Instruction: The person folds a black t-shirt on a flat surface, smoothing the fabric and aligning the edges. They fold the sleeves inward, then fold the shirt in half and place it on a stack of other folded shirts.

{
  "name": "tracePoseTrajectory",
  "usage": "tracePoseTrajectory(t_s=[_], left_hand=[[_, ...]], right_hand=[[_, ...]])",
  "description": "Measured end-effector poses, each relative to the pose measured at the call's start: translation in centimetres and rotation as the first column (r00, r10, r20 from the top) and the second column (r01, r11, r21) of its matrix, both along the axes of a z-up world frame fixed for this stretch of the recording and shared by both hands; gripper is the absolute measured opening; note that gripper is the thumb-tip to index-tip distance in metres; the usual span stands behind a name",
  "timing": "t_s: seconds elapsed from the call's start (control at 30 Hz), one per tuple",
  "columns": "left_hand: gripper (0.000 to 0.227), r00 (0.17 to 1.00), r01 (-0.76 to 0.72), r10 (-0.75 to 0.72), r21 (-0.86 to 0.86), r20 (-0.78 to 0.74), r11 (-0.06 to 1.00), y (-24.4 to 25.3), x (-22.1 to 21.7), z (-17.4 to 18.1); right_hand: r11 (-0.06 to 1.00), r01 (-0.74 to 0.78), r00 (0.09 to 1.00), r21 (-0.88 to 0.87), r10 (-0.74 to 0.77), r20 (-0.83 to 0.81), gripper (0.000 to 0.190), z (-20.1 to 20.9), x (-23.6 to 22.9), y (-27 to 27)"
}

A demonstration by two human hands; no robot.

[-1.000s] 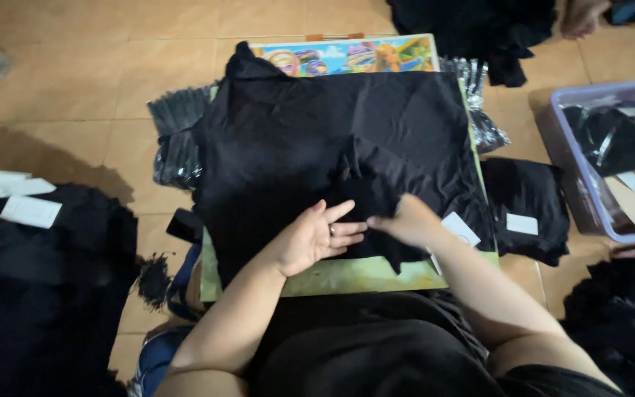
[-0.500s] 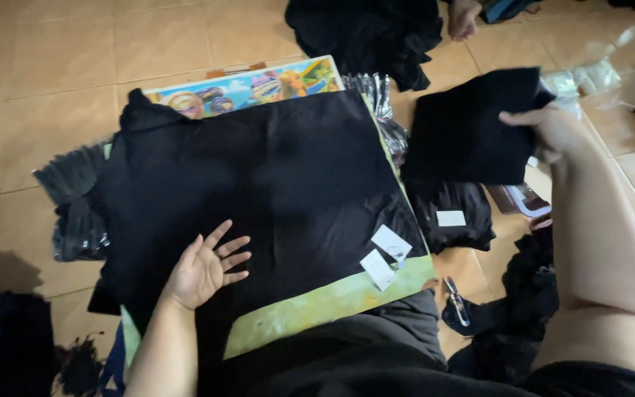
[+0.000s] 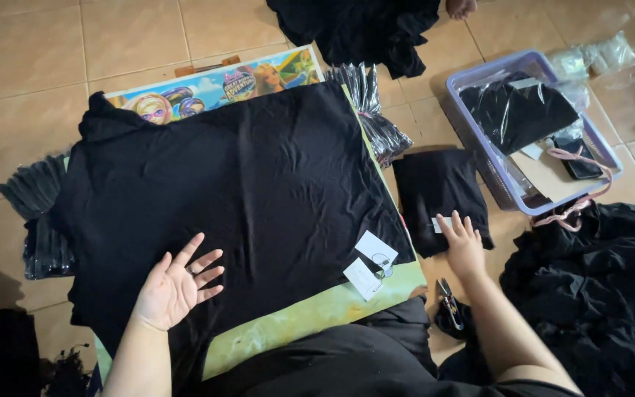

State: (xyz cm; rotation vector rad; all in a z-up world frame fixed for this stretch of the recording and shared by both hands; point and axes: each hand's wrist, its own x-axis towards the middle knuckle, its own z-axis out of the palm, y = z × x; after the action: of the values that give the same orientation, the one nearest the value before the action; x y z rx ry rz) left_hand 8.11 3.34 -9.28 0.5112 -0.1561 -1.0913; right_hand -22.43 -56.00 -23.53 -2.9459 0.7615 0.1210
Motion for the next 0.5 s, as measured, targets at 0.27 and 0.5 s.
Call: tracePoseTrajectory(t_s=[0.27,0.5], left_hand=[[0.061,1.000,-0.014,0.014,0.018,0.000,1.000,0.0,-0.2,0.1],[0.066,0.998,-0.065,0.062,0.124,0.028,0.990,0.6,0.0,-2.1]], right_hand=[[0.994,0.105,0.986,0.029,-0.108,0.124,0.086,1.5,0.4,2.4],[0.997,0.072,0.996,0.034,-0.070,-0.062,0.100,-0.9,-1.4,2.8]])
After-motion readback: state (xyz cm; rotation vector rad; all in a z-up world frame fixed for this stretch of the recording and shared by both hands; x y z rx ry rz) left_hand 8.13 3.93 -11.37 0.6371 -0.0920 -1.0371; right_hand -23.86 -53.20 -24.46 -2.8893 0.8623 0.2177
